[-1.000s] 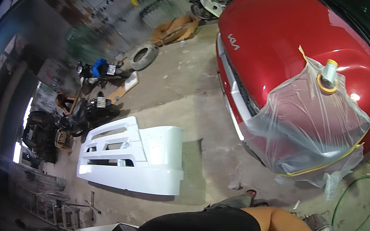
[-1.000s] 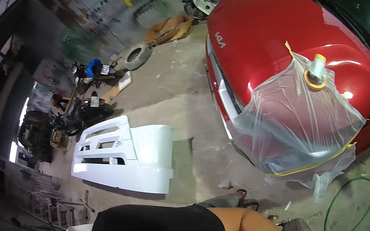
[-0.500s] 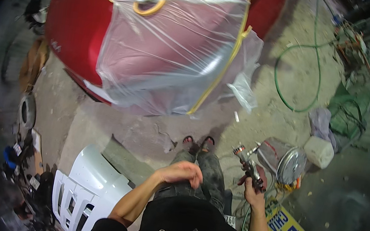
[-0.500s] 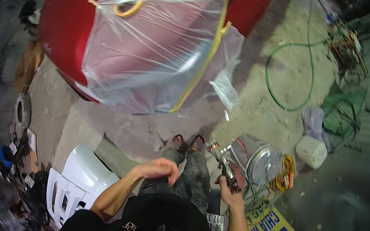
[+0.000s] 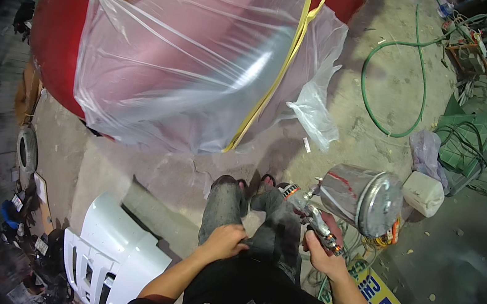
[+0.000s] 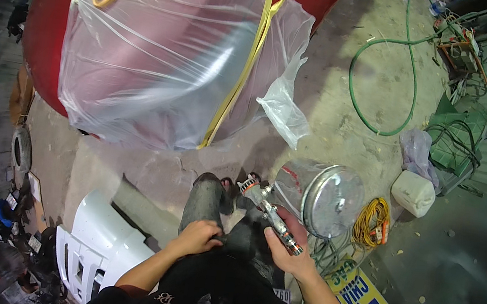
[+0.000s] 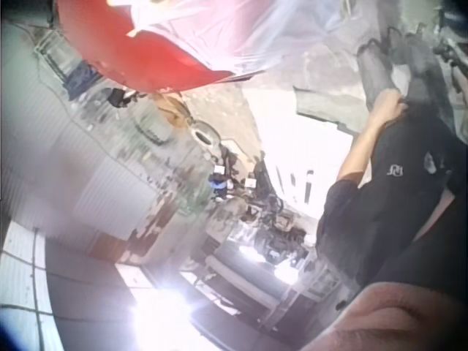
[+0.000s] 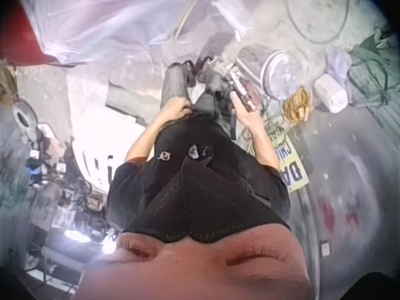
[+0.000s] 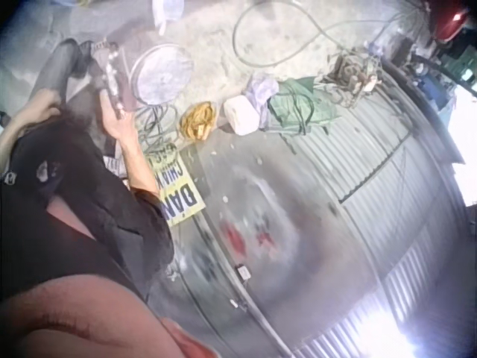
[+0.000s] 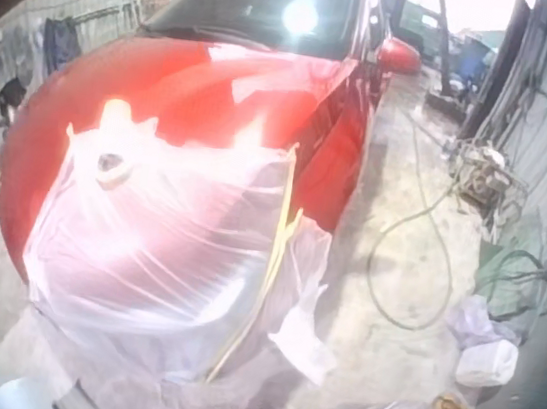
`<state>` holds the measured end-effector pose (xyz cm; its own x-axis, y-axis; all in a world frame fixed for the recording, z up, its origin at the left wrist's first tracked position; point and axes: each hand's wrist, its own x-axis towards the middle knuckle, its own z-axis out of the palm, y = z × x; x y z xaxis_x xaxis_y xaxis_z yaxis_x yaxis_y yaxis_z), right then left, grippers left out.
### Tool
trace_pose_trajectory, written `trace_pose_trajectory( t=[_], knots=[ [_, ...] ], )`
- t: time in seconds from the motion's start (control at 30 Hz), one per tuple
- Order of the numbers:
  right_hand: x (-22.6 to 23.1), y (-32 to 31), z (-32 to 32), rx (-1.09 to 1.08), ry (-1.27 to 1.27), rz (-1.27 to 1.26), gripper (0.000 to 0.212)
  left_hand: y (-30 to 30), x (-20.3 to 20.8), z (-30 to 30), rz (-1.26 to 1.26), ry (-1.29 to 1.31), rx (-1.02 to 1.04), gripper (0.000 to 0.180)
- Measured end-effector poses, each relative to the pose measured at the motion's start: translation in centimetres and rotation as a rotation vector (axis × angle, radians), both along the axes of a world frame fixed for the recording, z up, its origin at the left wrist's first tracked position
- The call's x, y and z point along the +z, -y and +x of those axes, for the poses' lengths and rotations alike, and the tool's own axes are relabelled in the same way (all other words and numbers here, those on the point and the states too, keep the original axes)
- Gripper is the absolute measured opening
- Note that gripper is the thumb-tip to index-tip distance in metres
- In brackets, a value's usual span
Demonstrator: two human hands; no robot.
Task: The person uses a spray gun to apply red paint to the front bumper of a red car, which is partially covered with plastic sheeting and masking tape. After spraying, the person removes the plastic sheeting and masking tape from the bumper area.
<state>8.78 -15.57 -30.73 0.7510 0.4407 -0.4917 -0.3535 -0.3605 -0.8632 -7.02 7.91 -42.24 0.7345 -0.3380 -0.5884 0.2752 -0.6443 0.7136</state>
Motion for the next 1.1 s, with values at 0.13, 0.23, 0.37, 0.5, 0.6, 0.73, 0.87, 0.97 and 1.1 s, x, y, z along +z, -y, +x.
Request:
trace_pose_trajectory(
  t=[0.13,0.23,0.37,0.5,0.6,0.73,0.87,0.97,1.1],
  knots=[
    [-5.5,-1.3,2.0,0.156,0.026,0.170,0.046,1.4,-6.0,7.7,0.083,0.859,0.487,0.035],
    [-12.1,-1.1,2.1,0.221,0.085,0.158,0.052,0.2,-12.6,11.3,0.218,1.105,0.507,0.046],
    [-17.6,-2.7,2.5,0.183,0.045,0.235,0.065,-1.9,-21.0,13.3,0.519,1.337,0.457,0.052],
    [-21.6,-3.8,0.5,0.146,0.132,0.322,0.068,-4.0,-24.6,13.0,0.722,1.419,0.309,0.054],
    [-23.0,-4.4,-1.0,0.200,0.235,0.328,0.056,-4.7,-25.2,12.6,0.677,1.351,0.232,0.057],
    [-21.1,-5.6,-3.0,0.164,0.390,0.209,0.053,-4.4,-23.6,11.7,0.499,1.335,0.233,0.045],
    [-19.6,-7.0,-4.4,0.036,0.454,0.181,0.048,-5.2,-23.5,11.5,0.456,1.328,0.180,0.029],
    [-20.0,-7.6,-5.5,0.048,0.568,0.160,0.046,-5.3,-24.2,11.3,0.406,1.359,0.181,0.024],
    [-19.1,-7.9,-5.9,0.059,0.576,0.128,0.043,-5.0,-23.7,11.2,0.334,1.454,0.205,0.037]
  ],
)
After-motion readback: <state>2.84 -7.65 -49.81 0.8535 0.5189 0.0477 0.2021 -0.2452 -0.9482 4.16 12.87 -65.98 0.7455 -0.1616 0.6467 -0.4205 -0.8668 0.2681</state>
